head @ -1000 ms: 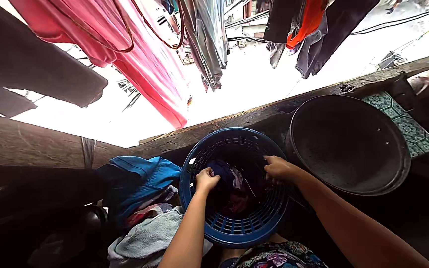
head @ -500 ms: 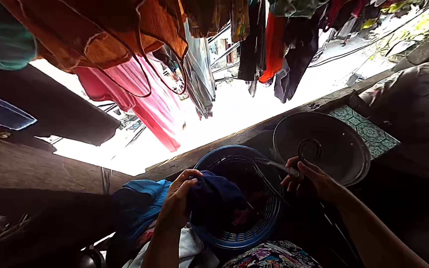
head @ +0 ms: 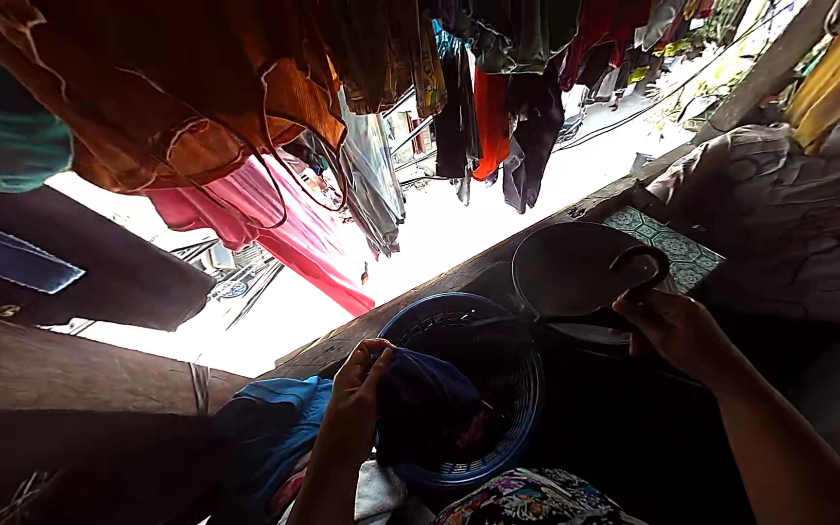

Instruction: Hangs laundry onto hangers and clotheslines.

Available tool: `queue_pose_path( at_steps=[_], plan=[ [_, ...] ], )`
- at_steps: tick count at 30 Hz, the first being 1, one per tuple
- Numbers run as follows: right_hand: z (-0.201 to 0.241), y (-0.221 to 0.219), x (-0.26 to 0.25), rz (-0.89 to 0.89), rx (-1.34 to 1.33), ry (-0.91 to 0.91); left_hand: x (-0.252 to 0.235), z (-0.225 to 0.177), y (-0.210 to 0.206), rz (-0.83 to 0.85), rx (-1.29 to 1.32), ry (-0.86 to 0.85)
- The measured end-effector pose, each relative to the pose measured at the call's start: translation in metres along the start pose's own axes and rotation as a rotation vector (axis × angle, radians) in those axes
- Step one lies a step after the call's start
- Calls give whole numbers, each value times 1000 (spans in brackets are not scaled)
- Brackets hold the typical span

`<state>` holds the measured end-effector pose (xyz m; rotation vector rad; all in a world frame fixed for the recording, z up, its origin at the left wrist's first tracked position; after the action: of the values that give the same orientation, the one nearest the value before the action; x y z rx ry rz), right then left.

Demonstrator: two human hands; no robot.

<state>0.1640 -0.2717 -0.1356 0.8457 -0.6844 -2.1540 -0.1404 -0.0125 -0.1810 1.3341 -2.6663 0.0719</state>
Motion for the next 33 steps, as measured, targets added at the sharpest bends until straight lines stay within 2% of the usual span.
queue_pose_path(
  at_steps=[4, 7, 11, 15, 17, 19, 22, 25, 29, 31, 33],
  plan=[
    [-18, -26, 23, -21, -405, -347, -1, 4, -5, 18, 82, 27],
    [-11, -53, 31, -9, -605, -477, -1, 7, -7, 5, 150, 70],
    [31, -90, 25, 93, -716, -351, 2, 0, -17, 18, 257, 148],
    [81, -150, 8, 319, -572, -107, 4, -18, -43, 210, 261, 155],
    [90, -160, -1, 277, -476, 8, 3, -25, -45, 284, 148, 129],
    [92, -142, -12, 124, -420, 10, 0, -30, -28, 254, -78, 45],
    [88, -91, -26, -100, -446, -137, -5, -42, 2, 146, -518, -141],
    [72, -52, -36, -286, -477, -206, -4, -44, 24, 16, -766, -210],
    [79, -22, -37, -376, -396, -27, 8, -46, 37, -160, -757, -318],
    [78, -20, -37, -394, -413, -25, 13, -51, 41, -227, -721, -375],
    [71, -20, -40, -414, -437, -83, 13, -52, 48, -286, -580, -382]
  ],
)
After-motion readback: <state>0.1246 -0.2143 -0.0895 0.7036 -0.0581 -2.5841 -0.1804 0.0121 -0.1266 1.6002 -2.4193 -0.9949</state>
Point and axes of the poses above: each hand's wrist, its own x-axis away from the middle knuckle, its own y-axis out of the back of the hand, z = x × y, the point moved 8 cm from there along -x, towards the middle knuckle, and after that the axes turned 9 degrees about y, right-handed, at the moved point
